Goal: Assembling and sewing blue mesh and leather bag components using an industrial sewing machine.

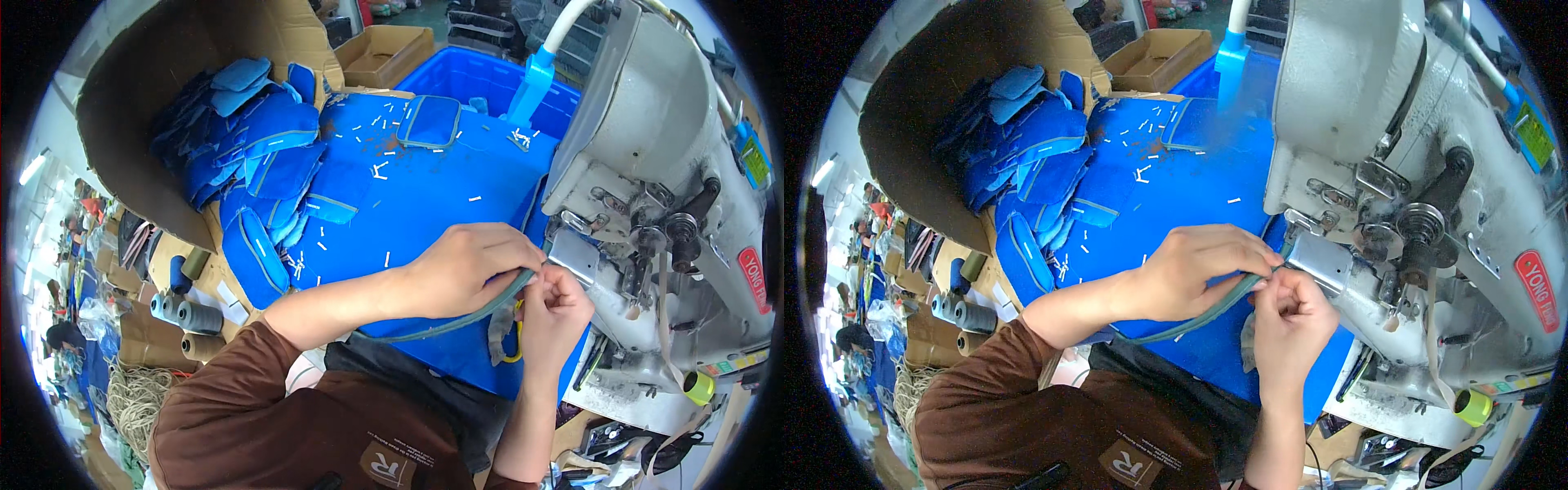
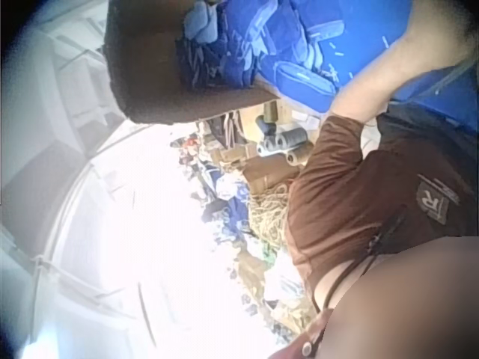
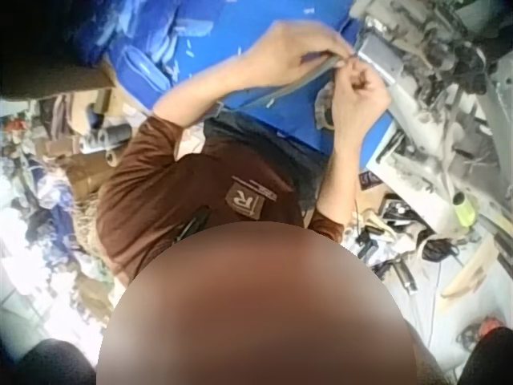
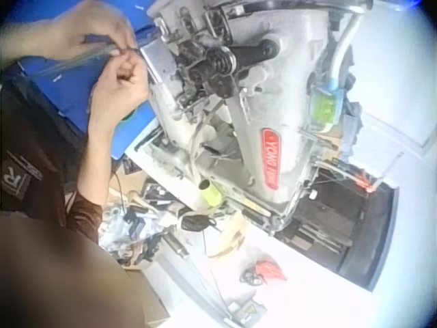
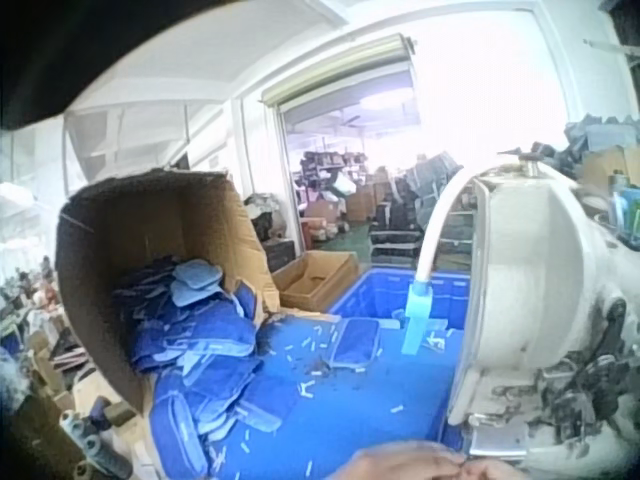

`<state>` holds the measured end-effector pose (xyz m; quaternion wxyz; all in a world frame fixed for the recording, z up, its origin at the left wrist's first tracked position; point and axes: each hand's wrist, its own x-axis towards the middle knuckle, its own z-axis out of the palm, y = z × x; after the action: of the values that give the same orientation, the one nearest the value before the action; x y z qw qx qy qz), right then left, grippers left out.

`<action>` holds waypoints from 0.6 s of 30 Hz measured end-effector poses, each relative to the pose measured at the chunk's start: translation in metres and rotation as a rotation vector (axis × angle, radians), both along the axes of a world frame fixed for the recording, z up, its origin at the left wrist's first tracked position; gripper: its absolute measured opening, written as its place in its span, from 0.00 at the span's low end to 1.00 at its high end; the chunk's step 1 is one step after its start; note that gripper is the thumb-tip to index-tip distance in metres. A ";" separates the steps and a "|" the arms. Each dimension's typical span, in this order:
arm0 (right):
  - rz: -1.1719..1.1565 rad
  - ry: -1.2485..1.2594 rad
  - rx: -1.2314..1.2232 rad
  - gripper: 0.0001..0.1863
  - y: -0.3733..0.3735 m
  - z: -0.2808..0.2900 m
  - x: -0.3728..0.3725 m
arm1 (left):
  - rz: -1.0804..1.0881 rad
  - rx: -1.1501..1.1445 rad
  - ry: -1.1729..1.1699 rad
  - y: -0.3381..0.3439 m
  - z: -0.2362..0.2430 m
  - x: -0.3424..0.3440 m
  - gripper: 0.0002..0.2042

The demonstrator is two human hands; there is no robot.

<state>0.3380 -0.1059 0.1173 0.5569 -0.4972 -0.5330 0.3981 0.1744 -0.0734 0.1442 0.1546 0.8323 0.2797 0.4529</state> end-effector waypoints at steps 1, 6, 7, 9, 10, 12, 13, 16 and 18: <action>-0.044 0.014 -0.009 0.04 0.000 0.002 -0.004 | 0.006 -0.045 0.011 0.001 0.001 -0.001 0.12; -0.108 -0.402 0.087 0.10 -0.007 0.012 -0.021 | -0.021 -0.179 -0.044 0.004 0.010 -0.006 0.09; -0.106 -0.398 0.086 0.10 -0.004 0.007 -0.023 | -0.029 -0.219 -0.078 0.004 0.010 -0.007 0.09; -0.108 -0.574 0.156 0.10 0.002 -0.004 -0.023 | -0.043 -0.140 -0.101 0.008 0.008 -0.005 0.11; -0.109 -0.574 0.154 0.10 0.002 -0.006 -0.022 | -0.048 -0.070 -0.071 0.008 0.007 -0.003 0.11; -0.090 -0.572 0.226 0.08 0.003 -0.009 -0.021 | -0.047 0.050 -0.014 0.007 0.004 -0.003 0.12; -0.087 -0.572 0.227 0.08 0.004 -0.009 -0.020 | -0.044 0.050 -0.015 0.008 0.002 -0.003 0.12; -0.042 -0.598 0.270 0.06 0.006 -0.013 -0.017 | -0.069 0.108 0.043 0.009 -0.005 -0.005 0.13; 0.016 -0.511 0.224 0.05 0.007 -0.014 -0.014 | -0.046 0.199 0.127 0.012 -0.006 -0.004 0.12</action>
<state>0.3237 -0.0985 0.1034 0.4526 -0.5126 -0.7010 0.2028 0.1701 -0.0612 0.1386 0.0636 0.8767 0.2234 0.4212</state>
